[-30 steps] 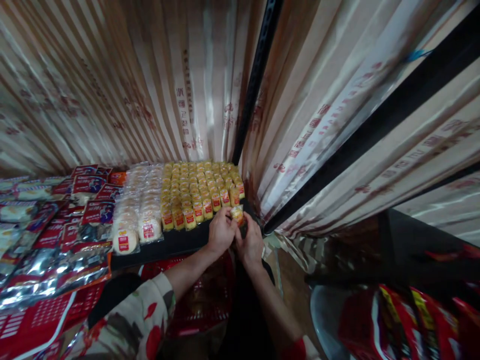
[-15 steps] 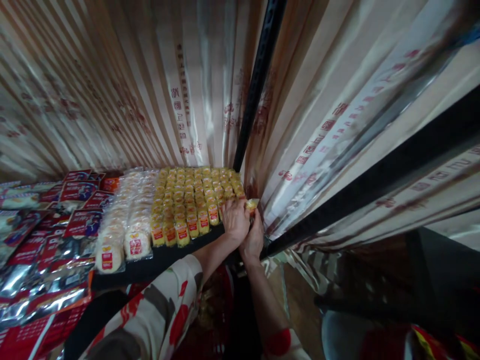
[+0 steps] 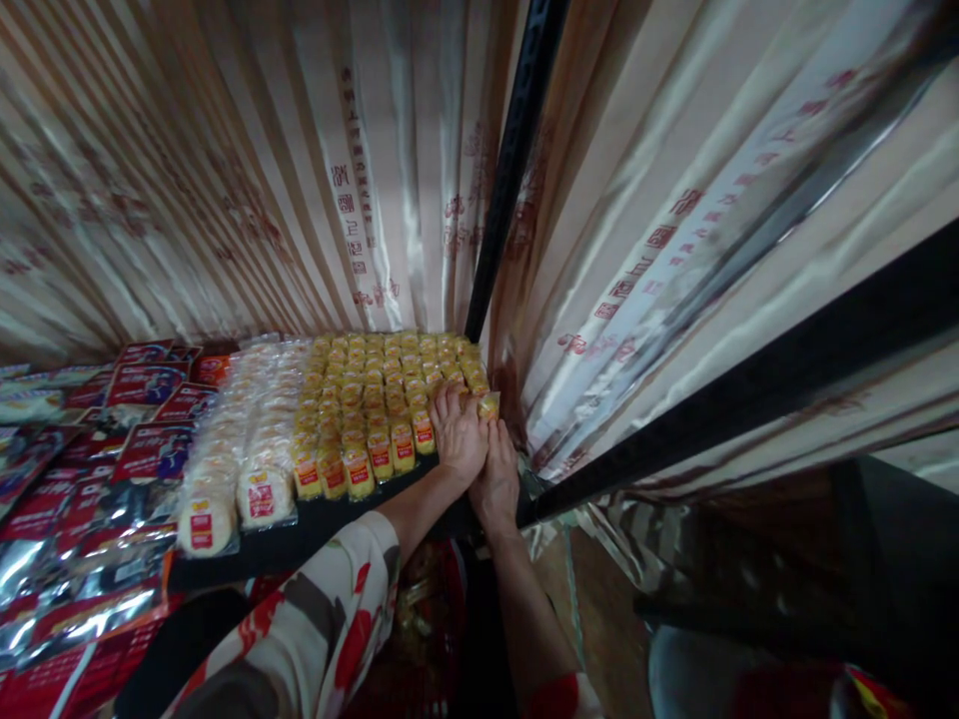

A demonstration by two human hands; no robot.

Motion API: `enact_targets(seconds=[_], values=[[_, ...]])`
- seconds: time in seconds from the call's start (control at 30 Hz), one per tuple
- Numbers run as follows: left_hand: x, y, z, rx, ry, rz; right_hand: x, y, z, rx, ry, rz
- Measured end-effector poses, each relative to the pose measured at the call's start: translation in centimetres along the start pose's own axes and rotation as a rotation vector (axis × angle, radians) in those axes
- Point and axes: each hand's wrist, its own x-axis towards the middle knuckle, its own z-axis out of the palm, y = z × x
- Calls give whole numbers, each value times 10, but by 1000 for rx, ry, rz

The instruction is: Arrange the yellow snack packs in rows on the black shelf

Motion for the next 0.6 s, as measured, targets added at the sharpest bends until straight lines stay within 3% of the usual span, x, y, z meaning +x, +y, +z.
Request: enact_targets(seconds=[0.3,0.5,0.6], values=[[-14,-7,1,-5,81,157,6,-10,-4,-197,-159,-31],[-25,-19,-2,10,39,199,8,-18,-4,-281,-237,89],[-25,-22,-3,2,21,222,8,-16,-4,-259,-236,61]])
